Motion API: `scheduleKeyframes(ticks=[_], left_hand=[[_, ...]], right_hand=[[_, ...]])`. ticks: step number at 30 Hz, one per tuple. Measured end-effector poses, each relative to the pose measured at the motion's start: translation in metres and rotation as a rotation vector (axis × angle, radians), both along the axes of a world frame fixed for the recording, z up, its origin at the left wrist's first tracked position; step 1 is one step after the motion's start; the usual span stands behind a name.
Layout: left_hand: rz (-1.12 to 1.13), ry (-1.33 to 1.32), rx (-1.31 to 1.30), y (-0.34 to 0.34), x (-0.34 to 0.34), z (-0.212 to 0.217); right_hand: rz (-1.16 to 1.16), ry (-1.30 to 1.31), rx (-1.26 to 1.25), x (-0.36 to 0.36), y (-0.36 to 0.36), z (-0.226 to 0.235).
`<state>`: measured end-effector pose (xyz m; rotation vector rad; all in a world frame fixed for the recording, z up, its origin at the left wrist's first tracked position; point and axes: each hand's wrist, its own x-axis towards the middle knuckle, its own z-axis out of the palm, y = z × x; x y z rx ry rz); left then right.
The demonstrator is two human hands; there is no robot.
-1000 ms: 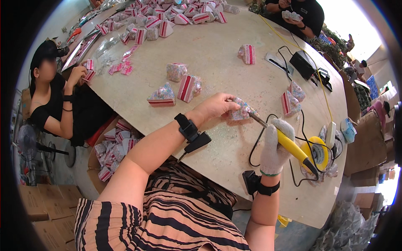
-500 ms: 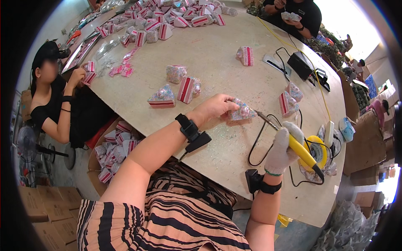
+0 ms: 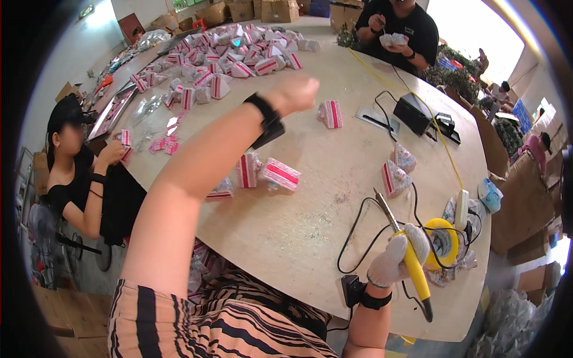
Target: Using a heat sealing tool to seal small plastic bags containing decorative items.
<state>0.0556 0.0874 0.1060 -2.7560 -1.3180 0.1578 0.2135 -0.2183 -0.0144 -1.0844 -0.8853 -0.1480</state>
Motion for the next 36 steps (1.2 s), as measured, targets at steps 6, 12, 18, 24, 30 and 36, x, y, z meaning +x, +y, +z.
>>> scheduleKeyframes(ticks=[6,12,18,24,30,36], left_hand=[[-0.167,0.018,0.166,0.054,0.068,-0.069],[-0.218,0.169,0.148,0.074,0.093,-0.113],[-0.134,0.1,0.146,0.068,0.087,-0.123],[-0.035,-0.448,-0.181,0.035,0.071,-0.093],[0.169,-0.664,-0.953,-0.06,0.05,-0.087],[0.255,-0.583,-1.114,-0.085,0.021,-0.103]], right_hand=[[-0.05,-0.335,-0.016,0.009,0.001,0.008],[-0.076,-0.476,-0.145,0.018,-0.005,0.009],[-0.046,-0.373,-0.17,0.014,-0.009,0.006],[-0.085,-0.4,0.003,0.008,0.006,0.005],[-0.004,0.325,0.076,0.005,0.009,0.017],[0.123,0.3,0.02,-0.007,0.011,0.018]])
